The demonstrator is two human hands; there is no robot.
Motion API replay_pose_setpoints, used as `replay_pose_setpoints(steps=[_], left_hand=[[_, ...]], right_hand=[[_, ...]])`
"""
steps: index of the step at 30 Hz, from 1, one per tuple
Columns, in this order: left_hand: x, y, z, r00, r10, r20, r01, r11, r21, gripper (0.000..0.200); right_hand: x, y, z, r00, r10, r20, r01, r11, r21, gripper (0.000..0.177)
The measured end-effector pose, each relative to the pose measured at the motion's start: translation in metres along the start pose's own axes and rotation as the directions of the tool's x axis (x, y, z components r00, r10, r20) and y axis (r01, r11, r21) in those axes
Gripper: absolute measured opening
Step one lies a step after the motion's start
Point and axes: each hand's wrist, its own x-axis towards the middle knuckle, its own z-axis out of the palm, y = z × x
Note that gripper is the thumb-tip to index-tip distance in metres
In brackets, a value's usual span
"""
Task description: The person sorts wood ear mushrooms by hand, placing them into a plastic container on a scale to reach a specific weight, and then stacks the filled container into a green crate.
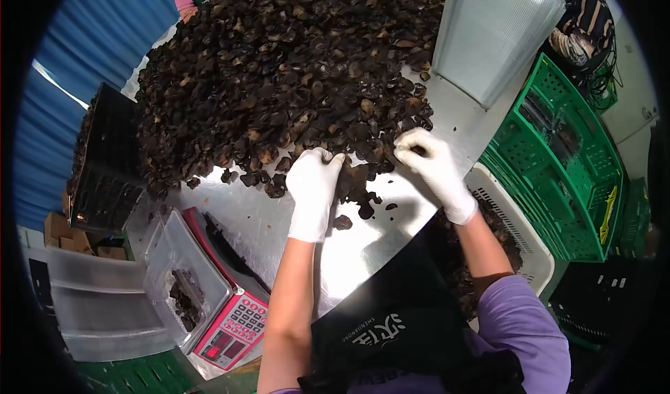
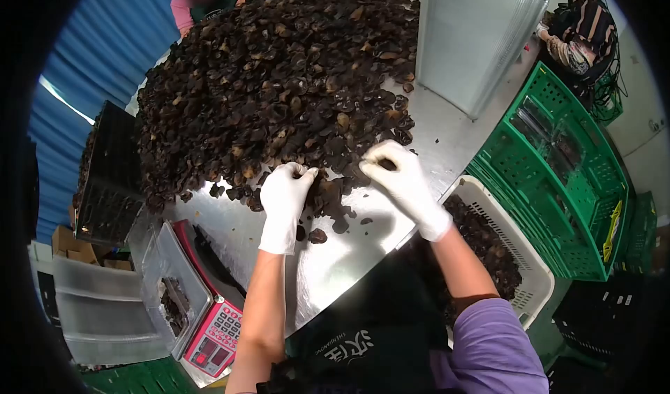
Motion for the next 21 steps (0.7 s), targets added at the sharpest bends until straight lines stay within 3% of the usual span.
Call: replay_pose_setpoints(steps=[1,3,5,7,8,9,11,13,14,17,18,19,20,21], left_hand=[[0.01,0.003,0.006,0.995,-0.062,0.079,0.051,0.99,0.13,0.033],[0.019,-0.003,0.019,0.997,0.035,0.075,-0.049,0.982,0.181,0.03],[0.022,-0.001,0.015,0.99,-0.014,0.142,0.003,0.997,0.077,0.026],[0.008,0.011,0.001,1.0,-0.012,-0.001,0.012,1.0,-0.026,0.018],[-0.006,0.024,-0.015,0.999,-0.035,-0.011,0.033,0.984,-0.175,0.016],[-0.022,0.035,-0.021,0.998,-0.06,-0.014,0.052,0.946,-0.32,0.013],[-0.056,0.045,-0.005,0.98,0.19,0.065,-0.123,0.823,-0.554,0.007],[-0.097,0.064,0.02,0.844,0.523,0.116,-0.354,0.706,-0.614,0.016],[-0.116,0.071,0.029,0.796,0.566,0.215,-0.352,0.721,-0.596,0.025],[-0.137,0.09,0.039,0.637,0.608,0.474,-0.412,0.788,-0.458,0.054],[-0.139,0.098,0.036,0.545,0.637,0.545,-0.464,0.771,-0.436,0.064],[-0.146,0.106,0.034,0.393,0.626,0.673,-0.518,0.756,-0.401,0.067],[-0.145,0.108,0.029,0.394,0.623,0.676,-0.519,0.757,-0.396,0.067],[-0.142,0.107,0.022,0.312,0.585,0.749,-0.538,0.758,-0.368,0.06]], right_hand=[[-0.014,-0.006,-0.021,0.994,0.038,0.104,-0.039,0.999,0.006,0.012],[-0.047,-0.008,-0.06,0.923,0.177,0.342,-0.18,0.983,-0.024,0.016],[-0.074,-0.026,-0.097,0.817,0.408,0.408,-0.142,0.827,-0.544,0.027],[-0.099,-0.018,-0.122,0.876,0.406,0.26,-0.073,0.645,-0.761,0.036],[-0.099,-0.027,-0.125,0.847,0.528,0.069,-0.256,0.519,-0.816,0.035],[-0.096,-0.033,-0.127,0.862,0.507,-0.018,-0.33,0.534,-0.778,0.032],[-0.082,-0.021,-0.124,0.956,0.288,-0.058,-0.252,0.704,-0.664,0.027],[-0.054,-0.016,-0.096,0.994,0.103,-0.039,-0.107,0.829,-0.549,0.019],[-0.038,-0.007,-0.08,1.0,0.022,-0.006,-0.022,0.872,-0.489,0.018],[0.012,-0.005,-0.027,0.991,-0.098,0.088,0.128,0.869,-0.477,0.017],[0.024,-0.003,-0.01,0.984,-0.142,0.11,0.177,0.873,-0.455,0.02],[0.037,0.009,0.002,0.962,-0.2,0.184,0.269,0.789,-0.552,0.023],[0.044,0.014,0.017,0.953,-0.194,0.231,0.301,0.672,-0.676,0.026],[0.045,0.024,0.026,0.906,-0.22,0.362,0.418,0.6,-0.682,0.024]])
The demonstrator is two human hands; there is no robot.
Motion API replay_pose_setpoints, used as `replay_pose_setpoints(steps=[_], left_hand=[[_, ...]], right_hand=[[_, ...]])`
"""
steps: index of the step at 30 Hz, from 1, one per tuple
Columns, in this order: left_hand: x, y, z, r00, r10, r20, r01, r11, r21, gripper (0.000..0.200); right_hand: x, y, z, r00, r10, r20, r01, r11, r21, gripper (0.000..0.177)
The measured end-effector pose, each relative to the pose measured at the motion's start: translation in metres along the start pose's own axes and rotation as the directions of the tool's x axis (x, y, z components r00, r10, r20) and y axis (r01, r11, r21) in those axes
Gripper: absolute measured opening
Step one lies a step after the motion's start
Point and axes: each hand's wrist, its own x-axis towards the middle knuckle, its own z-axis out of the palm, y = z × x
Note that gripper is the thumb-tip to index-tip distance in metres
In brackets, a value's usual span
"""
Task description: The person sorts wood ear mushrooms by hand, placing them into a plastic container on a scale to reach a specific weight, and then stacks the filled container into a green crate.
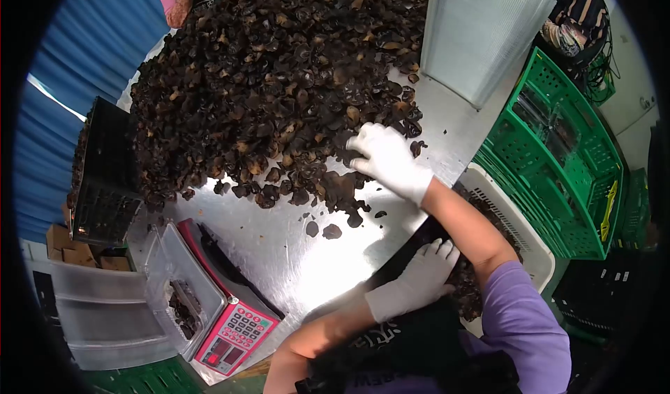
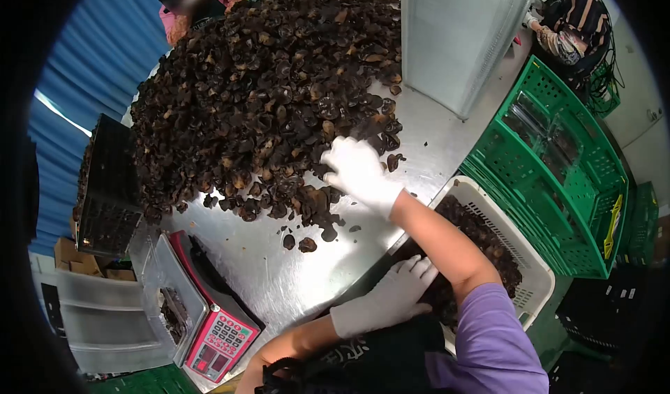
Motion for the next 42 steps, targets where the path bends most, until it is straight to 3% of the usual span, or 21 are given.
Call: replay_pose_setpoints(steps=[2,3,4,5,6,7,9,11,12,15,18,20,22,24,26,28,30,32,37,40,42], left_hand=[[-0.014,-0.006,-0.016,0.973,-0.031,0.228,0.017,0.998,0.065,0.047],[-0.032,-0.02,-0.034,0.999,0.01,0.033,-0.011,1.0,0.017,0.031],[-0.04,-0.046,-0.028,0.907,-0.025,-0.421,-0.144,0.92,-0.365,0.02],[-0.036,-0.065,-0.029,0.88,-0.17,-0.443,0.361,0.846,0.393,0.014],[-0.048,-0.066,-0.069,0.661,-0.253,-0.706,0.052,0.954,-0.294,0.013],[-0.047,-0.068,-0.089,0.578,-0.43,-0.694,0.146,0.891,-0.431,0.012],[-0.017,-0.119,-0.101,0.353,-0.261,-0.899,0.239,0.954,-0.183,0.013],[0.01,-0.136,-0.118,0.406,-0.254,-0.878,0.465,0.884,-0.04,0.022],[0.024,-0.153,-0.116,0.377,-0.097,-0.921,0.516,0.848,0.122,0.026],[0.03,-0.163,-0.119,0.503,-0.197,-0.842,0.539,0.833,0.127,0.022],[0.002,-0.154,-0.111,0.269,-0.137,-0.953,0.426,0.905,-0.01,0.019],[-0.026,-0.15,-0.1,0.199,-0.321,-0.926,0.214,0.936,-0.278,0.019],[-0.055,-0.135,-0.092,0.25,-0.598,-0.761,0.104,0.798,-0.593,0.014],[-0.065,-0.137,-0.071,0.299,-0.623,-0.723,-0.226,0.69,-0.688,0.009],[-0.067,-0.079,-0.072,0.377,-0.729,-0.572,-0.261,0.509,-0.82,0.011],[-0.046,-0.072,-0.027,0.476,-0.676,-0.562,-0.185,0.548,-0.816,0.014],[-0.037,-0.038,-0.017,0.766,-0.248,-0.593,-0.127,0.846,-0.518,0.025],[-0.025,-0.035,0.002,0.81,-0.028,-0.586,-0.136,0.963,-0.234,0.036],[-0.024,-0.083,-0.038,0.442,-0.123,-0.888,0.139,0.988,-0.068,0.02],[-0.029,-0.102,-0.053,0.413,-0.11,-0.904,0.439,0.894,0.091,0.033],[-0.026,-0.118,-0.053,0.46,-0.171,-0.871,0.495,0.864,0.092,0.039]], right_hand=[[-0.006,-0.014,0.008,0.977,-0.151,0.15,0.175,0.971,-0.163,0.02],[-0.017,-0.02,0.003,0.976,-0.193,0.1,0.199,0.979,-0.053,0.018],[-0.029,-0.024,-0.008,0.972,-0.228,0.049,0.225,0.973,0.06,0.016],[-0.037,-0.025,-0.019,0.971,-0.228,0.07,0.214,0.962,0.172,0.013],[-0.046,-0.021,-0.018,0.968,-0.24,-0.069,0.248,0.952,0.177,0.014],[-0.053,-0.021,-0.02,0.973,-0.197,-0.122,0.216,0.961,0.172,0.013],[-0.055,-0.013,-0.021,0.968,-0.13,-0.216,0.155,0.983,0.102,0.011],[-0.047,-0.009,-0.019,0.962,0.087,-0.26,-0.04,0.983,0.178,0.008],[-0.04,-0.006,-0.014,0.962,0.086,-0.26,-0.04,0.983,0.177,0.008],[-0.016,0.003,-0.002,0.978,0.117,-0.17,-0.117,0.993,0.012,0.013],[0.006,0.004,0.009,0.99,0.121,-0.076,-0.133,0.971,-0.197,0.017],[0.018,0.002,0.019,0.985,0.17,-0.044,-0.175,0.95,-0.257,0.02],[0.026,0.002,0.022,0.977,0.211,-0.014,-0.205,0.925,-0.32,0.023],[0.032,0.001,0.025,0.975,0.218,0.053,-0.184,0.912,-0.367,0.024],[0.027,0.009,0.036,0.988,0.152,-0.034,-0.155,0.935,-0.318,0.026],[0.026,0.007,0.036,0.984,0.162,-0.067,-0.176,0.916,-0.36,0.029],[0.028,0.002,0.027,0.981,0.194,-0.013,-0.184,0.903,-0.388,0.03],[0.026,0.004,0.023,0.989,0.148,0.012,-0.13,0.905,-0.405,0.017],[0.016,0.024,0.031,0.985,0.069,-0.157,-0.081,0.994,-0.069,0.005],[-0.004,0.014,0.017,0.925,0.284,-0.252,-0.161,0.894,0.418,0.008],[-0.014,0.011,0.008,0.89,0.343,-0.301,-0.134,0.828,0.544,0.008]])
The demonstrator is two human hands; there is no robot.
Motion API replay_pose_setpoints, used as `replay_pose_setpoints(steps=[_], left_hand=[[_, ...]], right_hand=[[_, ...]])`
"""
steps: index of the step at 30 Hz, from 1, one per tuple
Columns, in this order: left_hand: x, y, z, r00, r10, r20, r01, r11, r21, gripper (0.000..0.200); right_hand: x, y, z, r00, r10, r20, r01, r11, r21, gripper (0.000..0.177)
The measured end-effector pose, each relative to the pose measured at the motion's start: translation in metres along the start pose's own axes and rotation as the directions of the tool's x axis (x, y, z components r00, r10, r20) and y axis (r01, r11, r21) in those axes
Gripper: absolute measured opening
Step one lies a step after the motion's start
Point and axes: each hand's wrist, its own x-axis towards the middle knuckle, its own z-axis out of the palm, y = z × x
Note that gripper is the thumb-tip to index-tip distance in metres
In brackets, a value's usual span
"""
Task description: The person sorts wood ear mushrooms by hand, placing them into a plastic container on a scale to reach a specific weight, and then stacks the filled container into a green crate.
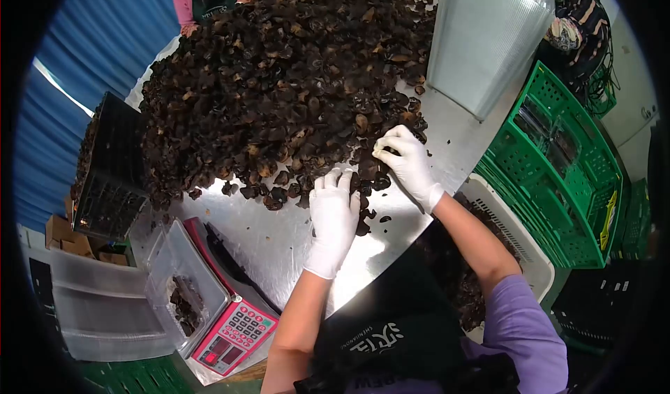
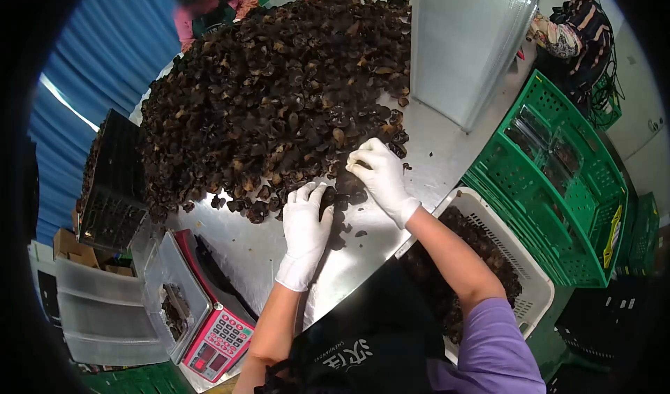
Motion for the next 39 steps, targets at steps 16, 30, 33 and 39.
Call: replay_pose_setpoints(steps=[16,30,33,39], left_hand=[[0.078,-0.01,0.024,0.993,0.097,0.069,-0.096,0.995,-0.011,0.029],[0.082,-0.011,0.032,0.993,0.041,0.109,-0.026,0.99,-0.139,0.015],[0.064,0.007,0.003,0.986,-0.117,-0.119,0.079,0.956,-0.283,0.016],[-0.041,0.094,-0.007,0.851,0.418,0.318,-0.128,0.752,-0.647,0.028]], right_hand=[[-0.011,-0.011,-0.043,0.983,0.151,0.105,-0.108,0.936,-0.336,0.013],[-0.058,0.0,-0.107,0.977,0.194,-0.091,-0.212,0.934,-0.289,0.01],[-0.065,-0.005,-0.127,0.975,0.166,-0.15,-0.206,0.928,-0.311,0.008],[-0.043,-0.008,-0.118,0.983,0.177,-0.054,-0.185,0.953,-0.242,0.014]])
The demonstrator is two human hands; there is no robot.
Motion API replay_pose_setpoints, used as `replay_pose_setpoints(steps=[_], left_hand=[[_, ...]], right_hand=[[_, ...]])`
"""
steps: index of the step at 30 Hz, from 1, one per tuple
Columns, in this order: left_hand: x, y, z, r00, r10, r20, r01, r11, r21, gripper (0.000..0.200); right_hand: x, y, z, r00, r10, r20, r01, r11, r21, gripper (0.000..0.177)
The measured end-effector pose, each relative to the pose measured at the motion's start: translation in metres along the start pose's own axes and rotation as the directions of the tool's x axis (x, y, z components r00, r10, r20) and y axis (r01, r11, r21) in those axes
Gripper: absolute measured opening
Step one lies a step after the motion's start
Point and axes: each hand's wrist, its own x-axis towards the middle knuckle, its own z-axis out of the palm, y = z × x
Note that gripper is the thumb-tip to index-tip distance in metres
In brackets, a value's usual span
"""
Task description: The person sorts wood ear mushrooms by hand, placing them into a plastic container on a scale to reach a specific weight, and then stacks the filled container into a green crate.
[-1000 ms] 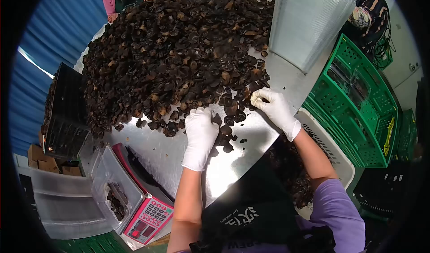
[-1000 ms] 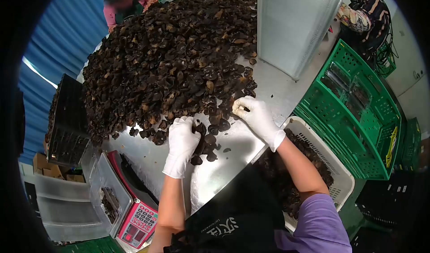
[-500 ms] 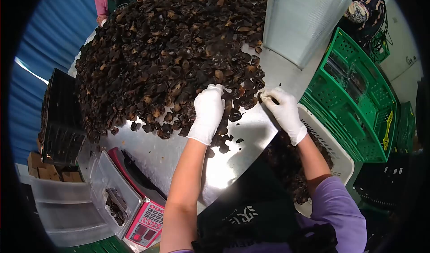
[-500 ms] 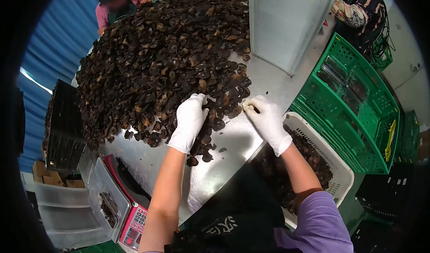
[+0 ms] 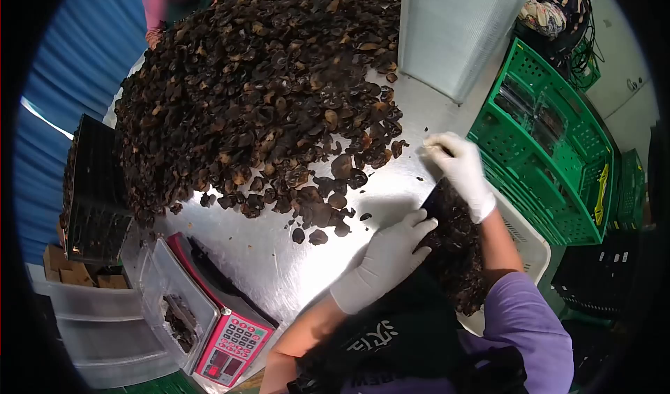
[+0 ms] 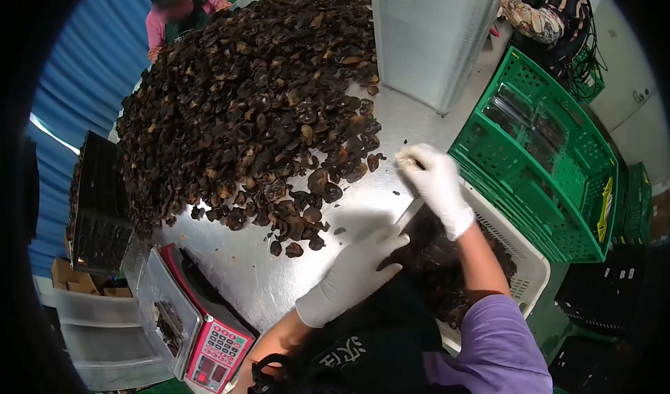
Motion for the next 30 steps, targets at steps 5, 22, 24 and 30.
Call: replay_pose_setpoints(steps=[5,22,24,30], left_hand=[[0.021,-0.042,-0.019,0.9,-0.191,-0.393,0.262,0.955,0.138,0.009],[0.029,-0.041,-0.032,0.85,-0.08,-0.521,0.198,0.965,0.174,0.013],[0.009,-0.013,0.001,0.991,0.016,-0.13,0.0,0.992,0.129,0.015],[0.02,-0.006,-0.008,0.991,0.05,0.124,-0.085,0.949,0.302,0.027]], right_hand=[[0.014,-0.022,0.051,0.978,-0.046,0.203,0.053,0.998,-0.028,0.032],[-0.07,0.015,-0.065,0.796,0.293,0.53,-0.233,0.956,-0.178,0.012],[-0.079,0.034,-0.062,0.875,0.311,0.371,-0.159,0.909,-0.386,0.014],[-0.02,0.0,0.018,0.976,-0.165,0.14,0.19,0.963,-0.189,0.02]])
